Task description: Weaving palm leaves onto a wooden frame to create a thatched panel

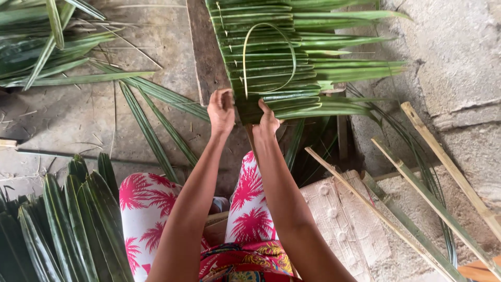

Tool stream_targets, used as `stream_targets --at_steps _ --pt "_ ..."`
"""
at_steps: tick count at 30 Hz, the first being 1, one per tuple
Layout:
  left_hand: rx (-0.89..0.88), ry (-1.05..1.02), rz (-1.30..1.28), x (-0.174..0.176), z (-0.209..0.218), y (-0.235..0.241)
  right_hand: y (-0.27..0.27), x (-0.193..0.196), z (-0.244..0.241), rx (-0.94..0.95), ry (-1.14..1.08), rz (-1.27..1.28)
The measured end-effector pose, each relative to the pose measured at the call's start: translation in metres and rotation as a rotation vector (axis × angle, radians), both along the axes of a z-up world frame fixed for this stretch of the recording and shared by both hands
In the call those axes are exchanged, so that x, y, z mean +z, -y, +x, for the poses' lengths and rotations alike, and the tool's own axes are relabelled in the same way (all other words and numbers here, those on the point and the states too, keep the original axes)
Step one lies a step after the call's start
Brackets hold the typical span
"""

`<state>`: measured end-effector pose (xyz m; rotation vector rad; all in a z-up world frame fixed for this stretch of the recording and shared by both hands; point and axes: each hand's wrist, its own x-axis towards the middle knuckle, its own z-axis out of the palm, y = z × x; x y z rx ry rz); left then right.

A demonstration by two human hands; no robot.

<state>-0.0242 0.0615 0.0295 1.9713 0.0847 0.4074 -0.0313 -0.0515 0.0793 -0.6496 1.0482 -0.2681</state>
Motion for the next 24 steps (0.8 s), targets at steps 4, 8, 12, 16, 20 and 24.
stream_targets --at_steps 4,8,12,16,20,24 --pt "-0.039 -0.183 -0.328 -0.064 -0.003 0.021 -0.007 0.056 -0.006 0.111 -0.107 -0.066" --pt "-0.03 -0.222 -0.317 -0.115 0.013 0.023 -0.003 0.037 -0.004 0.131 -0.12 -0.065" --pt "-0.22 -0.636 -0.309 -0.105 -0.026 -0.001 0.002 0.02 -0.003 0.09 -0.062 -0.003" --pt "-0.303 -0.621 -0.959 -0.026 -0.07 -0.021 -0.001 0.015 -0.003 0.097 0.008 0.012" --pt "-0.266 -0.453 -1.334 0.03 -0.075 -0.032 0.011 -0.033 0.005 0.127 0.005 0.03" --pt "-0.168 -0.277 -0.988 -0.01 -0.063 -0.019 0.018 -0.052 0.009 0.117 -0.046 0.019"
